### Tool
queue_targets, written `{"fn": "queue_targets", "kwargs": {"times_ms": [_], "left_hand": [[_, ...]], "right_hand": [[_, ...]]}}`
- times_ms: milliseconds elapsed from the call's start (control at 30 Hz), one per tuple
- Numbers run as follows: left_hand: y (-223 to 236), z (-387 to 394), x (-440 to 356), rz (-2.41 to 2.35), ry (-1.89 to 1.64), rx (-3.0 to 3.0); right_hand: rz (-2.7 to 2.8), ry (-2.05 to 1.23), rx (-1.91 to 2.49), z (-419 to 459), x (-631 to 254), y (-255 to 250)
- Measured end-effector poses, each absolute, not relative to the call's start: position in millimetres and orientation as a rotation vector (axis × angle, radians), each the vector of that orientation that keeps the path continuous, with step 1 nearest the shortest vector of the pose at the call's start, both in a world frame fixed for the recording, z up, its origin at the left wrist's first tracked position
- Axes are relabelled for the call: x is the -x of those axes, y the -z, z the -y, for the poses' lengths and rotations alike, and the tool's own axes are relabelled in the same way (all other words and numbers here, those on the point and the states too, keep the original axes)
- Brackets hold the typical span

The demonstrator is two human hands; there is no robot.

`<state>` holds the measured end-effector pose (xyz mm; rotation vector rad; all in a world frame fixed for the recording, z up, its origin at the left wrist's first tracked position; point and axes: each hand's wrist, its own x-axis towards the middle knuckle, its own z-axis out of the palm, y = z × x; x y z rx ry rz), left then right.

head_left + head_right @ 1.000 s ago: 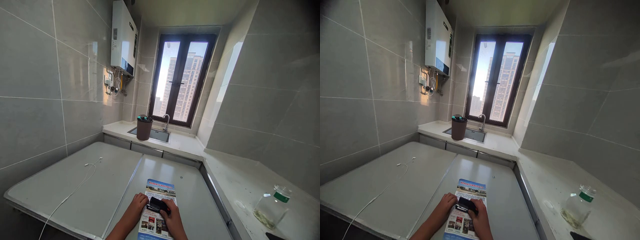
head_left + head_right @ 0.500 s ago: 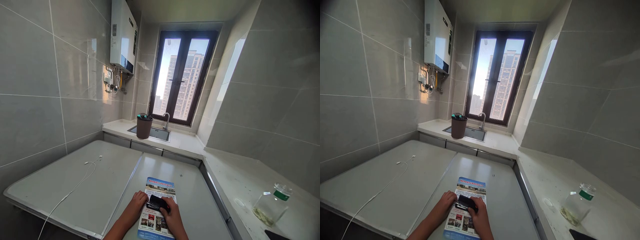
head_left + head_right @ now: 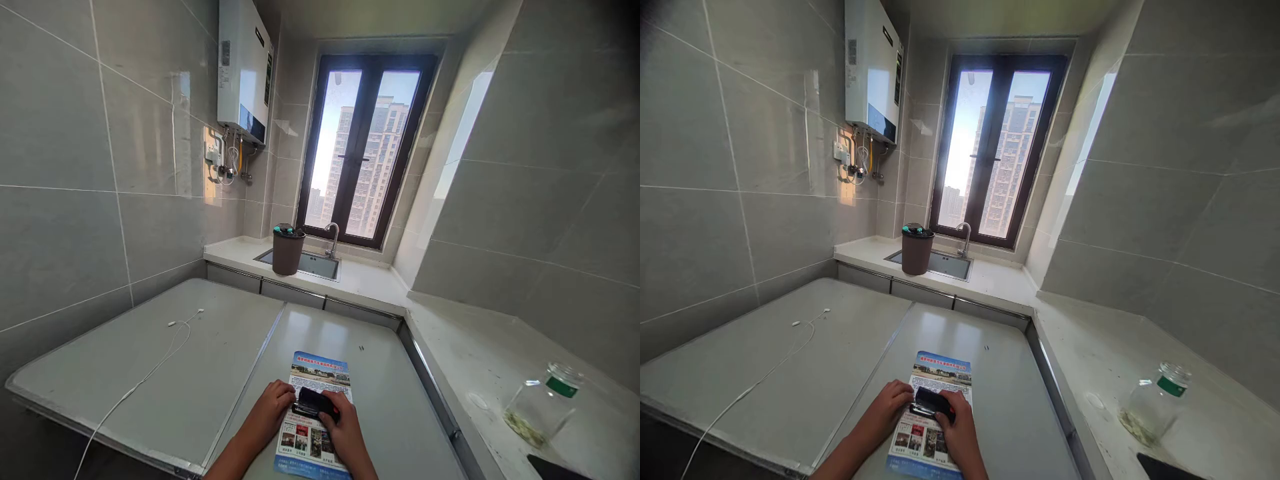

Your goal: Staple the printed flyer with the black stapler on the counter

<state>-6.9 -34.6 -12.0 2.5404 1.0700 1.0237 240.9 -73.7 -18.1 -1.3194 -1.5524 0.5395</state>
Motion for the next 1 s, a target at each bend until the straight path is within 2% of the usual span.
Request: {"fn": "queue_targets", "kwargs": {"times_ms": [267,567,733,1000], "left_hand": [[13.0,32.2,18.6,-0.914,-1.153,-2.368],[3.5,32.7,19.8,-0.772,-1.099,-2.386],[-5.1,45.2,13.8,-0.823,-0.919,-2.396],[-4.1,47.4,9.0,-0.967,-0.861,-2.416]], "right_hand": [[1.356,-0.629,1.215,74.0,-250.5,3.4],[1.237,-0.798,1.067,86.5,-255.7,-10.4],[1.474,-0.877,0.996,85.9,-250.2,-14.3],[1.678,-0.897,0.948,90.3,-238.1,-16.0]]}}
